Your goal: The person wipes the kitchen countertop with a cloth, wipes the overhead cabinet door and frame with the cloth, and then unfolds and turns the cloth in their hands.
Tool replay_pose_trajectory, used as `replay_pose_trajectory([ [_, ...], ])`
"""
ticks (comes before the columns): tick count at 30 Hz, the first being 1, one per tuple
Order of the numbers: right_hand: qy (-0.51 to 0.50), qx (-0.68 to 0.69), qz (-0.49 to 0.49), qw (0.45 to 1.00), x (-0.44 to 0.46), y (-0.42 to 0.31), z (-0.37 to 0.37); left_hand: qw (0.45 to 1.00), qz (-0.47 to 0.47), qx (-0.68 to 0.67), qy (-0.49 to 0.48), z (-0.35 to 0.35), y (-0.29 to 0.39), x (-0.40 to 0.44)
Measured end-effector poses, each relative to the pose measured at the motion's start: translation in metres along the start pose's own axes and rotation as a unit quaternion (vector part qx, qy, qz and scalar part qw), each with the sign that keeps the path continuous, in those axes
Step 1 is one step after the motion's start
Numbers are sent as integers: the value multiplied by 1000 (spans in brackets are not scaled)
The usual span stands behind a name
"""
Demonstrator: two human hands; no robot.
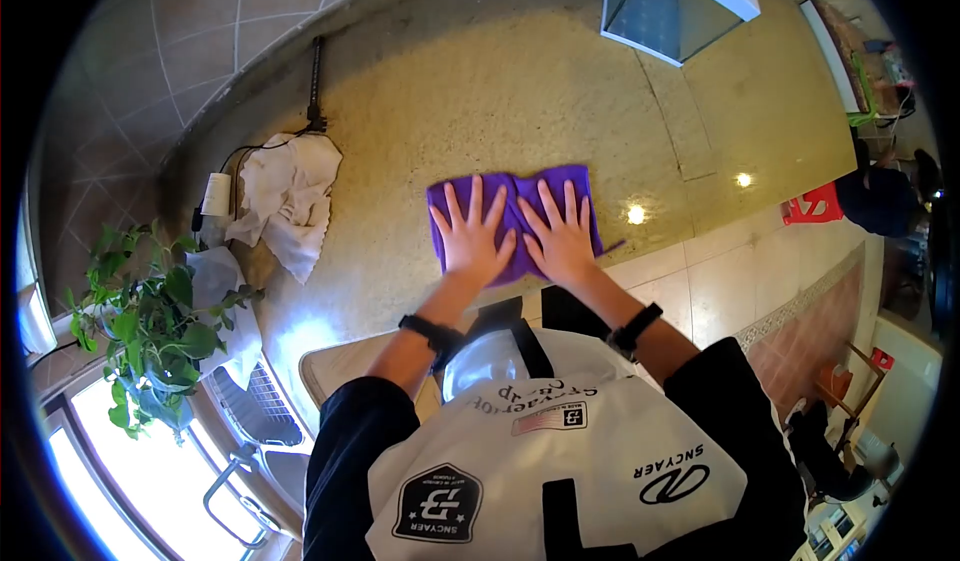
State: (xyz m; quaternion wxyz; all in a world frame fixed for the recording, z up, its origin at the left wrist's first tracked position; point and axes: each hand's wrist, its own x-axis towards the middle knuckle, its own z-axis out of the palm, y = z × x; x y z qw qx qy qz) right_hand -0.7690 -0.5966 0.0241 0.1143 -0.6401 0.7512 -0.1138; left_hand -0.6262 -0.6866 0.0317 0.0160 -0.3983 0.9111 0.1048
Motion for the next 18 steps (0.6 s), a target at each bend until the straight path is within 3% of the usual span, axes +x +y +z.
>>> replay_pose_trajectory([
  [7,25,-24,-7,999,-8,8,5,999,43,-4,-9,3,14,2],
  [14,108,-33,-8,994,100,44,7,994,-37,26,96,20,12,101],
  [18,104,-17,-14,994,121,51,4,994,-66,39,76,14,11,120],
])
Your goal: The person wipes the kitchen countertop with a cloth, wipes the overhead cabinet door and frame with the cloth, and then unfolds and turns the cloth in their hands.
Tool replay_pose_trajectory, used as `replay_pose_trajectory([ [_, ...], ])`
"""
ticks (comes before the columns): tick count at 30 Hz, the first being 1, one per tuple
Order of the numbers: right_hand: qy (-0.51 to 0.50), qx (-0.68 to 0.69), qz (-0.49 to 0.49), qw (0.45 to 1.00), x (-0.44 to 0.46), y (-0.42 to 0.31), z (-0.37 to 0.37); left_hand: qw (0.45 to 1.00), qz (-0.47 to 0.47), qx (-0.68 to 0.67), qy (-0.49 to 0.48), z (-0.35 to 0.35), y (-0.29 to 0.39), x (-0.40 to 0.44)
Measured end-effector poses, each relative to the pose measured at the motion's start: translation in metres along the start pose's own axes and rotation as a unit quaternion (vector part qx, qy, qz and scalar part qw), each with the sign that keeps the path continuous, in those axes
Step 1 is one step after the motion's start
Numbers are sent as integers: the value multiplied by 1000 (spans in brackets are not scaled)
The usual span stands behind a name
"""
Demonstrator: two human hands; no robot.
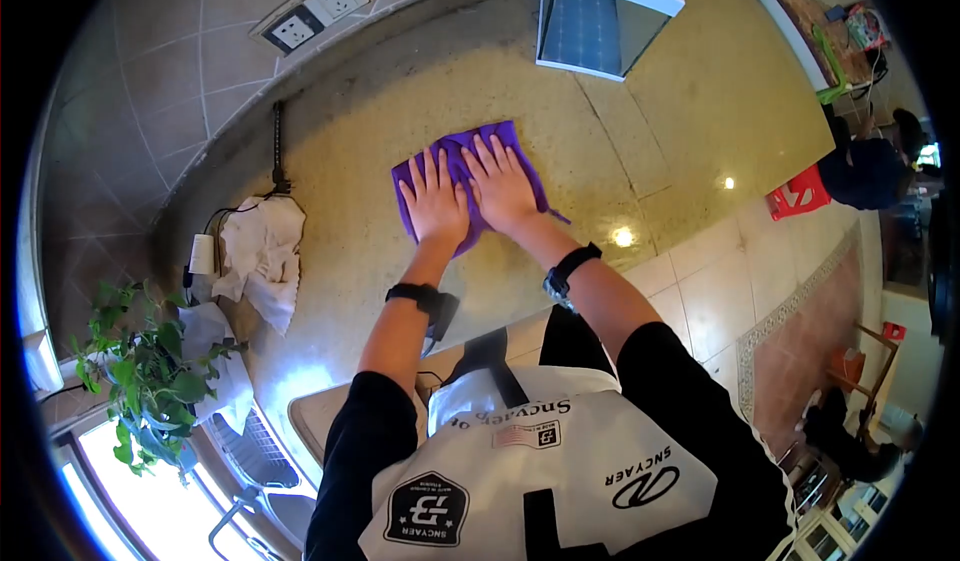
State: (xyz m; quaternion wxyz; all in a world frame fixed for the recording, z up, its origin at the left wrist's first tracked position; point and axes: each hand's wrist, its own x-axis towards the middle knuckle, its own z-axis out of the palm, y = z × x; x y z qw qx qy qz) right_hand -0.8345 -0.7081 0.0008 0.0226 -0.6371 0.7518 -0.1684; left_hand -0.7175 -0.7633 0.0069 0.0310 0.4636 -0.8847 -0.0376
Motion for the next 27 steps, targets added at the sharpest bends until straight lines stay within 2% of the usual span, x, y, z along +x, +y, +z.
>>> replay_pose_trajectory([
  [4,0,44,-61,997,-20,11,-4,999,-2,-34,14,2,13,-21],
  [6,-5,80,-93,992,-58,25,-14,999,-4,-34,-1,2,34,-55],
  [8,-28,99,-126,987,-94,43,-33,997,37,-55,-34,-6,65,-81],
  [12,-75,107,-101,986,-176,77,-69,990,53,-85,-102,-13,139,-132],
  [14,-76,110,-101,986,-184,101,-77,991,52,-89,-86,-5,165,-131],
  [18,-39,102,-109,988,-136,133,-85,994,34,-76,-64,-1,183,-80],
  [23,6,77,-119,990,-57,167,-64,997,-6,-67,35,15,181,0],
  [27,-1,87,-97,991,-56,170,-64,996,-26,-74,52,17,185,6],
])
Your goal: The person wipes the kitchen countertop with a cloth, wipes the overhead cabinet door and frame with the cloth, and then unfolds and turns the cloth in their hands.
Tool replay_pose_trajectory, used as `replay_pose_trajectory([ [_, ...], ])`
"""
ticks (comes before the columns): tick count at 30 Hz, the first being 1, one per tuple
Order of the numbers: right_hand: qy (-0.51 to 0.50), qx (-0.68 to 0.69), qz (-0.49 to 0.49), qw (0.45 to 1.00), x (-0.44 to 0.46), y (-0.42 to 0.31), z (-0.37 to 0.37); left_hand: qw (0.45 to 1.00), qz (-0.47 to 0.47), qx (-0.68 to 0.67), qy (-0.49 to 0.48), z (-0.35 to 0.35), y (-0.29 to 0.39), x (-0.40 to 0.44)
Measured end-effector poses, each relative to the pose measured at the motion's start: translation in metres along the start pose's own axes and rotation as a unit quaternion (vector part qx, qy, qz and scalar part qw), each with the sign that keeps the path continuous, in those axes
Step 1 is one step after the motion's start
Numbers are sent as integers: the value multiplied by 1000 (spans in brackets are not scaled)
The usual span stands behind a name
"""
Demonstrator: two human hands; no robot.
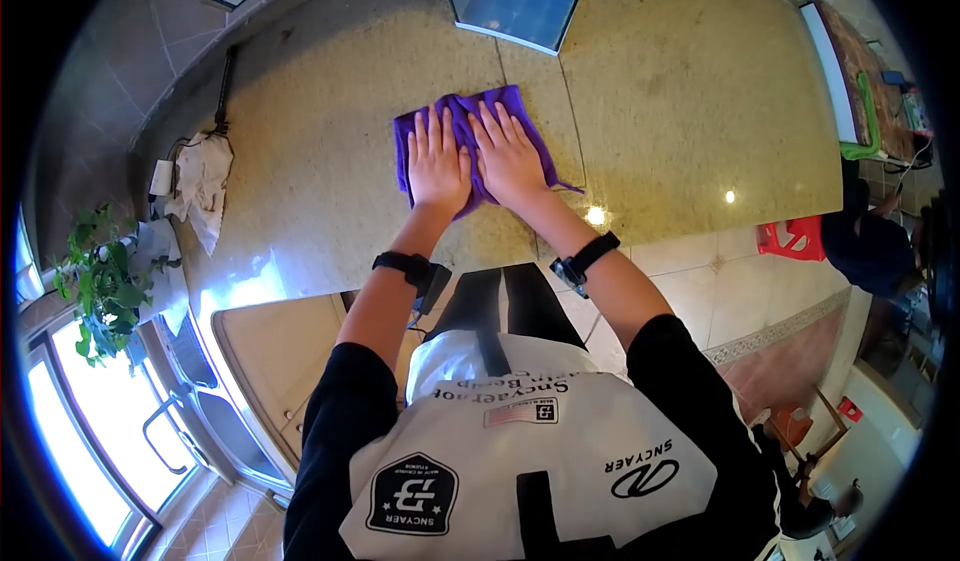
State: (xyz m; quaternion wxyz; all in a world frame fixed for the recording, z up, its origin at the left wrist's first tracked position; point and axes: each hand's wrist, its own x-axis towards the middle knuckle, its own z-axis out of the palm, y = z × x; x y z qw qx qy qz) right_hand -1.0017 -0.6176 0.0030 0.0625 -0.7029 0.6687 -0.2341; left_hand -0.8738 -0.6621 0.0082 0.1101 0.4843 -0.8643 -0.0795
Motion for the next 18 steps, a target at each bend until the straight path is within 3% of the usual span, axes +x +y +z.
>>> replay_pose_trajectory([
  [5,-54,-42,58,996,-70,9,-32,992,68,-36,-100,-3,51,-36],
  [9,-69,-92,136,984,-122,47,-73,976,146,-124,-102,10,114,-55],
  [15,-60,-78,91,991,-111,49,-65,976,130,-155,-77,12,101,-57],
  [18,-92,-71,63,991,-80,12,-39,991,44,-111,-68,-1,63,-63],
])
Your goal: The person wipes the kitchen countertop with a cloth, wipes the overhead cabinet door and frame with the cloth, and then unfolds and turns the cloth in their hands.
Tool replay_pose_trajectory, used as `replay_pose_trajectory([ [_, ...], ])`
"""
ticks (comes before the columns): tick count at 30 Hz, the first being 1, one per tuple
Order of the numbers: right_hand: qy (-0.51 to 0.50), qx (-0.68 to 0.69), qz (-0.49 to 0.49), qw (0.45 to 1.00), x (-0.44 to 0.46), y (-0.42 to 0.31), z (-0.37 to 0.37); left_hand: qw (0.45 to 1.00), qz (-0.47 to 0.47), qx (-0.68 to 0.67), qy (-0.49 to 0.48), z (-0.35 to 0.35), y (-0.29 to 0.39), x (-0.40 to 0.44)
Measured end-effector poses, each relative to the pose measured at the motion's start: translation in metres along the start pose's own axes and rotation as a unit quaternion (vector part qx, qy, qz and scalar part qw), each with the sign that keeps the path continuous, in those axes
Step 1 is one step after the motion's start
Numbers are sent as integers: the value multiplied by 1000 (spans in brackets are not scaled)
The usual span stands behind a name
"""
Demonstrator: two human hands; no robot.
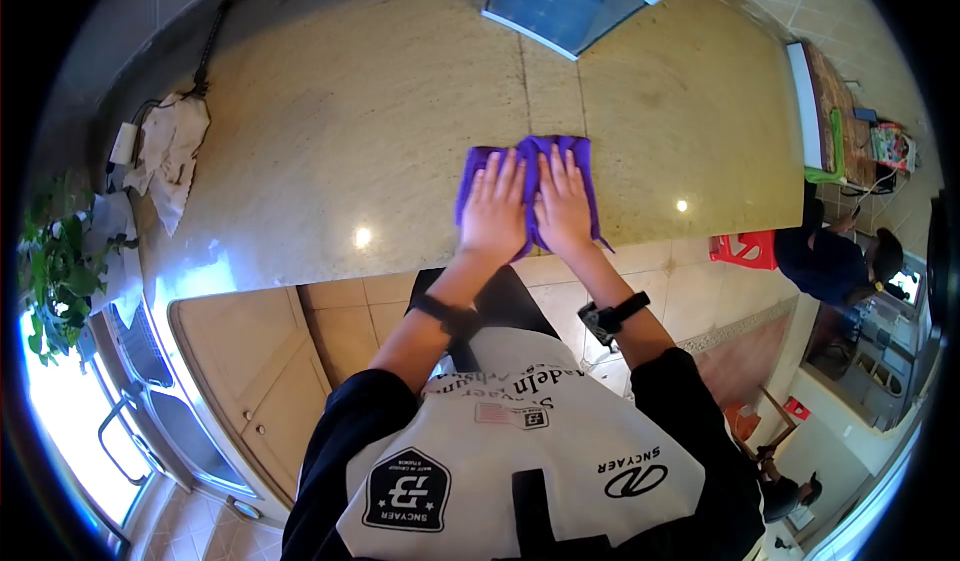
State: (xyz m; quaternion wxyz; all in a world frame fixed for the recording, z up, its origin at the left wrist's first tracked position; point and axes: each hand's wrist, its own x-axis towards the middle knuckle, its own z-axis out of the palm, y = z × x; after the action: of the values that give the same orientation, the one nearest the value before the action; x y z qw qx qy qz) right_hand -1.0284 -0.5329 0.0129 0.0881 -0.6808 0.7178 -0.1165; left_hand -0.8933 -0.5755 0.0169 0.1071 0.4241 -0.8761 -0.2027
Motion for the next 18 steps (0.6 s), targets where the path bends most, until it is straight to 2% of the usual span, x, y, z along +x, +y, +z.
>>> replay_pose_trajectory([
  [3,-31,6,-45,998,33,-61,11,998,-65,7,21,-31,-55,-22],
  [5,-33,46,-109,992,53,-105,28,991,-114,40,61,-53,-97,-43],
  [9,13,113,-194,974,75,-180,61,973,-176,111,98,-77,-159,-85],
  [10,18,109,-199,974,76,-186,62,972,-184,123,81,-79,-166,-90],
  [13,9,137,-212,967,78,-168,59,969,-190,128,93,-70,-156,-79],
  [18,20,30,-93,995,48,-72,19,998,-35,44,27,-45,-82,-9],
])
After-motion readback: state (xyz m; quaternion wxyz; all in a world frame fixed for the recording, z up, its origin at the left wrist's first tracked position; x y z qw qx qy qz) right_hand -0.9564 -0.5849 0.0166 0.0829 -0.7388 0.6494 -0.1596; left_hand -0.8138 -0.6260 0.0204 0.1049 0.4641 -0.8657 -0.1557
